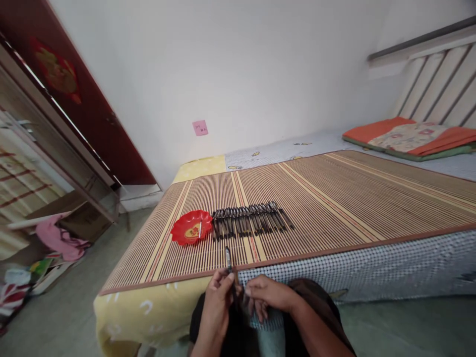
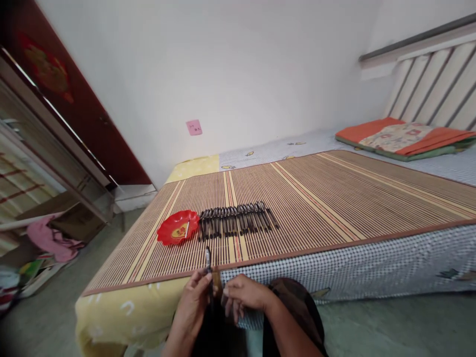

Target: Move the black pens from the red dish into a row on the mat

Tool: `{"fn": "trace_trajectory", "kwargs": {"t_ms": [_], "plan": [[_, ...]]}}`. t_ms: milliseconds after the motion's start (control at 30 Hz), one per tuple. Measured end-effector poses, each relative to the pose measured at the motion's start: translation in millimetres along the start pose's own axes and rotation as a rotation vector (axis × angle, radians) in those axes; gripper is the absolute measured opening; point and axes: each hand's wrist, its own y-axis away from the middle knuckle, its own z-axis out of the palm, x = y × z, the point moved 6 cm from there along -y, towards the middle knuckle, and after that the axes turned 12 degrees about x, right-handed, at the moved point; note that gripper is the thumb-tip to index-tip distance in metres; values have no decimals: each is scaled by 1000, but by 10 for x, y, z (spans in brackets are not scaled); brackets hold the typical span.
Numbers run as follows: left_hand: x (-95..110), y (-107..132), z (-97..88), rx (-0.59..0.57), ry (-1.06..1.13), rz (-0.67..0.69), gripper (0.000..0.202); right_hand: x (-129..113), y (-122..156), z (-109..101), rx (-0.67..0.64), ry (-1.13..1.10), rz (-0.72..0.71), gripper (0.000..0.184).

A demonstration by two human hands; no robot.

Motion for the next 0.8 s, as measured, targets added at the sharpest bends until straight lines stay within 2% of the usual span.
{"fn": "trace_trajectory", "kwargs": {"t_ms": [133,267,400,567,667,800], "plan": [[-238,95,62,-47,-4,-6,41,-77,-41,-171,262,-125,-146,61],[-434,128,65,-80,-95,11,39,-133,-30,-302,508,-120,-294,55],[-596,132,50,-88,-217,61,44,-158,26,-302,574,-70,-338,46],[-648,146,59,-104,-258,41,53,-148,62,-350,604,-124,-346,49],[-641,200,79,-163,-288,33,52,-181,109,-460,655,-203,-348,48],[-677,257,68,-237,-291,25,48,-261,270,-674,780,-421,-379,39]]}}
